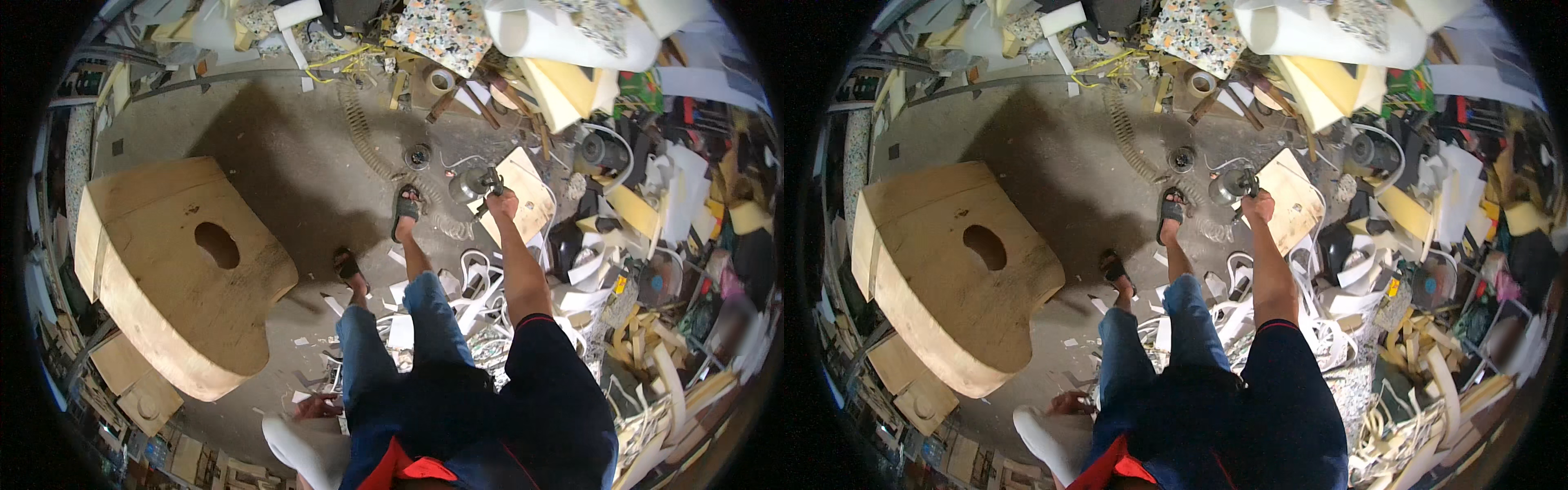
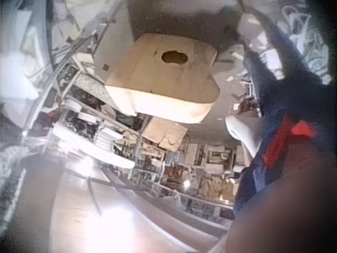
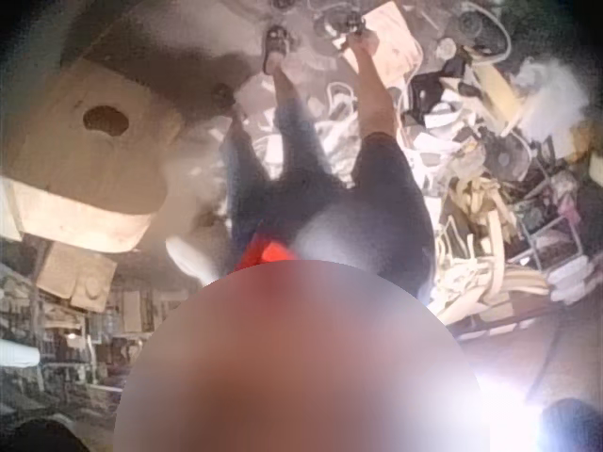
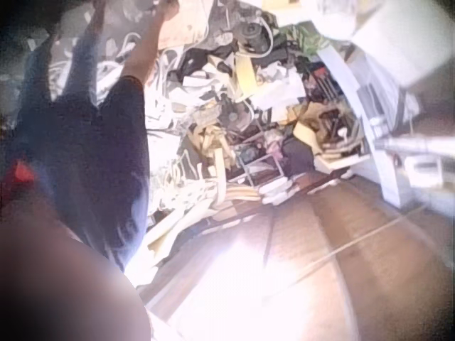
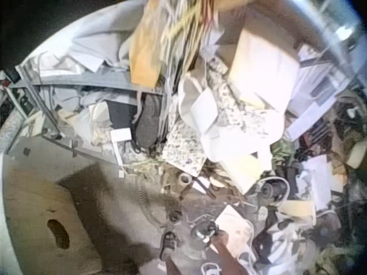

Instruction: The person sprays a finish onto a wooden furniture piece using a spray gun, then places a white sheet over the piece and smooths it down.

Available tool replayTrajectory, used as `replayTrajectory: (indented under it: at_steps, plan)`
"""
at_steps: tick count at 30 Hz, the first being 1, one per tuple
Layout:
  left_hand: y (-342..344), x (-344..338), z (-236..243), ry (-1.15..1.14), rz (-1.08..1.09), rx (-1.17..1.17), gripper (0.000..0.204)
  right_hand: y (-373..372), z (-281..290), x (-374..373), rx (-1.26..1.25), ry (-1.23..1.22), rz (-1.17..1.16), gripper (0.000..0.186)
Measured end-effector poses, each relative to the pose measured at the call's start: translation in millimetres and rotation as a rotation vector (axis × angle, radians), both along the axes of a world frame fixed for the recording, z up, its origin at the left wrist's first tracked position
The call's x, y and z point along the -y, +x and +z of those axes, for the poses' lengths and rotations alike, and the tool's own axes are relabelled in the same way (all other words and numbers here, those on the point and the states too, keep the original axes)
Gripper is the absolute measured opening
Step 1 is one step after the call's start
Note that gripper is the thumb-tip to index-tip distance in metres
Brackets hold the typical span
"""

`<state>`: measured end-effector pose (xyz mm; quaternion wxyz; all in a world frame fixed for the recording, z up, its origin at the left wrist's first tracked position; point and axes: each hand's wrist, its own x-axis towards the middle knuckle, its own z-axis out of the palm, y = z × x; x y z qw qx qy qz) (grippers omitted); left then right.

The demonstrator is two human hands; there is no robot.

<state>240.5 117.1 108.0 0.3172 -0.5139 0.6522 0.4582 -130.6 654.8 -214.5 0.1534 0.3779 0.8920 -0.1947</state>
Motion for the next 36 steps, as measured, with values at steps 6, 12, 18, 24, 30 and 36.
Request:
replayTrajectory:
  at_steps: [6, 12, 18, 24, 30, 36]
  plan:
    - [-76.9, -75.4, -51.8, 0.027, 0.32, 0.238, 0.047, -75.1, -204.9, -51.5, -0.035, 0.018, -0.21, 0.033]
    - [-146.2, -111.7, -83.2, 0.043, 0.385, 0.369, 0.05, -107.6, -332.1, -71.8, -0.071, -0.056, -0.458, 0.025]
    - [-186.3, -120.7, -86.0, 0.093, 0.444, 0.393, 0.053, -44.3, -454.0, -96.7, -0.306, -0.015, -0.242, 0.021]
    - [-176.2, -116.0, -20.2, 0.244, 0.643, 0.173, 0.056, -33.4, -444.4, -145.3, 0.148, -0.315, -0.188, 0.033]
    - [-105.4, -95.4, 38.8, 0.426, 0.954, -0.22, 0.06, -60.7, -323.5, -104.7, 0.201, -0.171, 0.741, 0.032]
    - [-53.5, -104.1, 76.6, 0.671, 1.356, -0.633, 0.099, 13.8, -16.9, 149.0, 0.751, -1.142, 1.265, 0.024]
